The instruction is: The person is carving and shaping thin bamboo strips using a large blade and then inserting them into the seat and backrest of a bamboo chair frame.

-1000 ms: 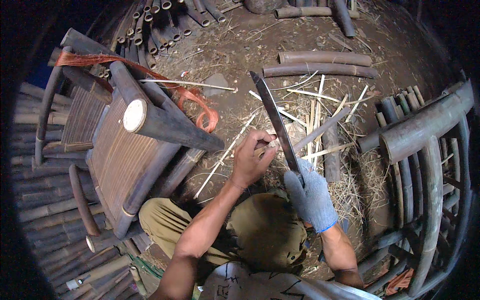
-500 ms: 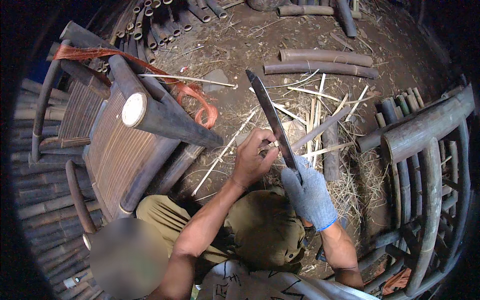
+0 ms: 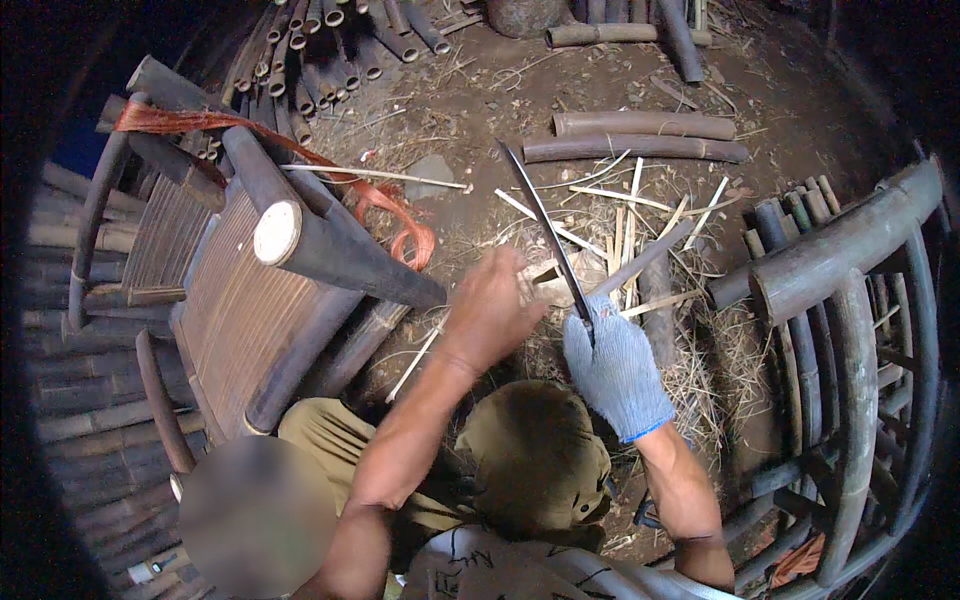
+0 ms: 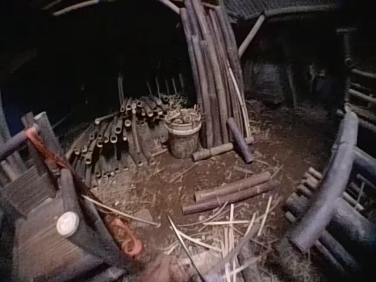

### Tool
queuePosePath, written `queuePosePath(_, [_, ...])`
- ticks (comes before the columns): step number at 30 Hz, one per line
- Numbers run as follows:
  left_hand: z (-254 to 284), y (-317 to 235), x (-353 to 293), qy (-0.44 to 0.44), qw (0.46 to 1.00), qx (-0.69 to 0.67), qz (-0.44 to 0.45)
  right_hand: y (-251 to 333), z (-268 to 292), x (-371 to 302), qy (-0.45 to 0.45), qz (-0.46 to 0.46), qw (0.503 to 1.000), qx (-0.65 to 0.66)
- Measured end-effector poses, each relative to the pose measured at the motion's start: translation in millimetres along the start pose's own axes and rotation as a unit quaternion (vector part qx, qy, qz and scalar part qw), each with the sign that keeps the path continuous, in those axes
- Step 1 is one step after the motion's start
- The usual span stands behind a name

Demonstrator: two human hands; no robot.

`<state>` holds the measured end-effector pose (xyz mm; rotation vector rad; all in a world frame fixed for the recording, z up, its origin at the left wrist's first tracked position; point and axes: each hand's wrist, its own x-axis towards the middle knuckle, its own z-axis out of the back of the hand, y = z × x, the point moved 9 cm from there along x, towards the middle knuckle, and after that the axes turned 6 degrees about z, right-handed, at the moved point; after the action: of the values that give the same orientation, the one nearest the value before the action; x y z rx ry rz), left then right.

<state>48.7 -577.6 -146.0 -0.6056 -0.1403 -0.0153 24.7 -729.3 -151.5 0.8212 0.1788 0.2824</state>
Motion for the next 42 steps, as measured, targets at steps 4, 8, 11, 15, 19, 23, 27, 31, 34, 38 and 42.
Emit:
queuePosePath(4, [135,-111,31,-0.249,0.934,-0.105,-0.235,3,3,5,-0.038,0.034,0.999,-0.013])
queuePosePath(8, [32,-132,67,-0.071,0.933,0.074,-0.345,7,-4,11,-0.021,0.033,0.999,-0.022])
queuePosePath(11, [-28,-81,85,0.042,0.965,0.064,-0.25,-5,-16,14,0.011,0.013,1.0,-0.023])
queuePosePath(15, [41,-118,88,-0.167,0.909,-0.04,-0.379,-25,-16,14,-0.017,-0.004,1.0,0.011])
queuePosePath(19, [-64,0,129,-0.004,0.979,0.108,-0.174,-56,-55,23,0.006,0.0,1.0,-0.025])
queuePosePath(23, [-25,-17,121,-0.175,0.958,-0.006,-0.228,-81,-62,31,-0.023,-0.001,1.0,-0.005])
queuePosePath(27, [-11,43,67,0.0,0.965,-0.251,0.08,-87,-67,22,-0.019,-0.024,1.0,-0.002])
queuePosePath(31, [-66,37,2,0.187,0.903,-0.332,0.197,-83,-75,21,0.025,-0.071,0.997,0.011])
queuePosePath(34, [-67,32,-7,0.137,0.885,-0.403,0.188,-93,-90,20,0.053,-0.054,0.997,-0.024])
queuePosePath(38, [-65,29,-14,0.131,0.911,-0.356,0.164,-99,-87,12,-0.017,-0.024,1.0,0.008])
queuePosePath(42, [-68,24,-14,0.144,0.908,-0.353,0.176,-130,-107,14,-0.001,-0.048,0.999,0.025])
